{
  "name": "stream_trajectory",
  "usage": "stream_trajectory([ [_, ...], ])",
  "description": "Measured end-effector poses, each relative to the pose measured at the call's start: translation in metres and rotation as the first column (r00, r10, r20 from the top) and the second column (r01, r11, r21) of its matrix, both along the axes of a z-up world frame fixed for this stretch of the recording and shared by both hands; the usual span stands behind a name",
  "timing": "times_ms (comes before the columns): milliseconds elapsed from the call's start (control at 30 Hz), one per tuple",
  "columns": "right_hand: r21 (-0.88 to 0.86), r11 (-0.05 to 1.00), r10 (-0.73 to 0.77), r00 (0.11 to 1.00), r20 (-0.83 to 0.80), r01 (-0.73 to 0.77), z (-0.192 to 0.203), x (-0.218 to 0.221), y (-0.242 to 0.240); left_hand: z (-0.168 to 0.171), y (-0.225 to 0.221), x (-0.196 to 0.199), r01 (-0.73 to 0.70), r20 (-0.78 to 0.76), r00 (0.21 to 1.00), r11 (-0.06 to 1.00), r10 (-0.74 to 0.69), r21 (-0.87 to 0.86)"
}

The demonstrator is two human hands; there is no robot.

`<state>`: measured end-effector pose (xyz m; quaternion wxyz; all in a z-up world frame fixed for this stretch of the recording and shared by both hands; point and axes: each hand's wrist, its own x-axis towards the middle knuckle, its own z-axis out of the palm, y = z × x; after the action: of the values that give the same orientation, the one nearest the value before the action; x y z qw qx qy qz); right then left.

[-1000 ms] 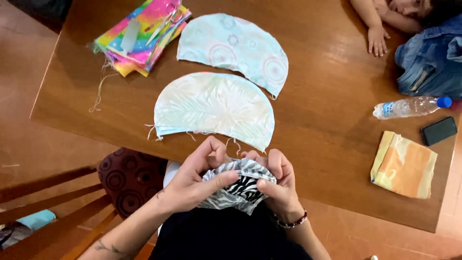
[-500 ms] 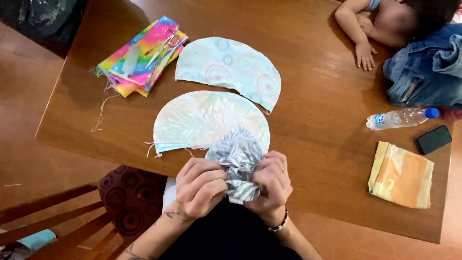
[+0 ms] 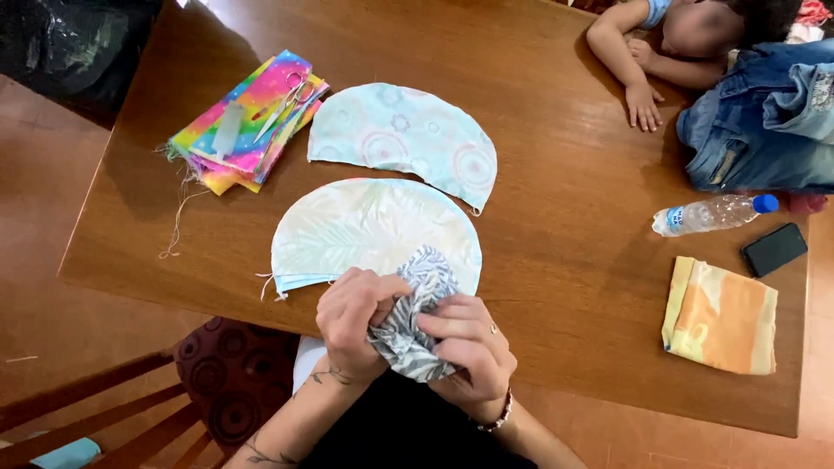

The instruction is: Unfolding, smoothing, and arranging fabric pattern pieces on a wooden table.

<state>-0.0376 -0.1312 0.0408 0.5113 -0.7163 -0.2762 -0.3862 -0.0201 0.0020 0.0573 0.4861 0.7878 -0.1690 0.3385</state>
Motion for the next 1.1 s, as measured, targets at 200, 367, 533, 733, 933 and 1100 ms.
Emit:
stream_trajectory([
  [200,0.167,0.966,0.238,0.937,-0.257,-0.199,0.002,-0.006,-0.008,-0.002,0.000,-0.004,-0.032,-0.084,0.996,0.998,0.037,0.059],
  [367,0.307,0.902,0.415,0.800,-0.433,-0.303,0.029,-0.005,-0.015,0.012,0.002,-0.008,-0.039,-0.022,0.999,0.998,0.041,0.052],
  [533,0.133,0.919,0.371,0.696,-0.615,-0.372,0.034,0.002,-0.038,0.019,0.003,-0.013,0.023,-0.076,0.997,0.989,-0.012,0.146],
  [733,0.081,0.866,0.391,0.567,-0.725,-0.493,0.026,0.010,-0.056,0.010,0.010,-0.034,0.155,-0.230,0.966,0.974,-0.115,0.164],
  [933,0.317,0.808,0.515,0.334,-0.790,-0.497,0.001,0.005,-0.064,0.010,0.028,-0.046,0.421,-0.449,0.783,0.898,-0.431,-0.128],
  [1100,0.402,0.725,0.646,0.348,-0.679,-0.560,-0.012,0.012,-0.064,0.008,0.040,-0.034,0.666,-0.489,0.289,0.540,-0.823,-0.515],
])
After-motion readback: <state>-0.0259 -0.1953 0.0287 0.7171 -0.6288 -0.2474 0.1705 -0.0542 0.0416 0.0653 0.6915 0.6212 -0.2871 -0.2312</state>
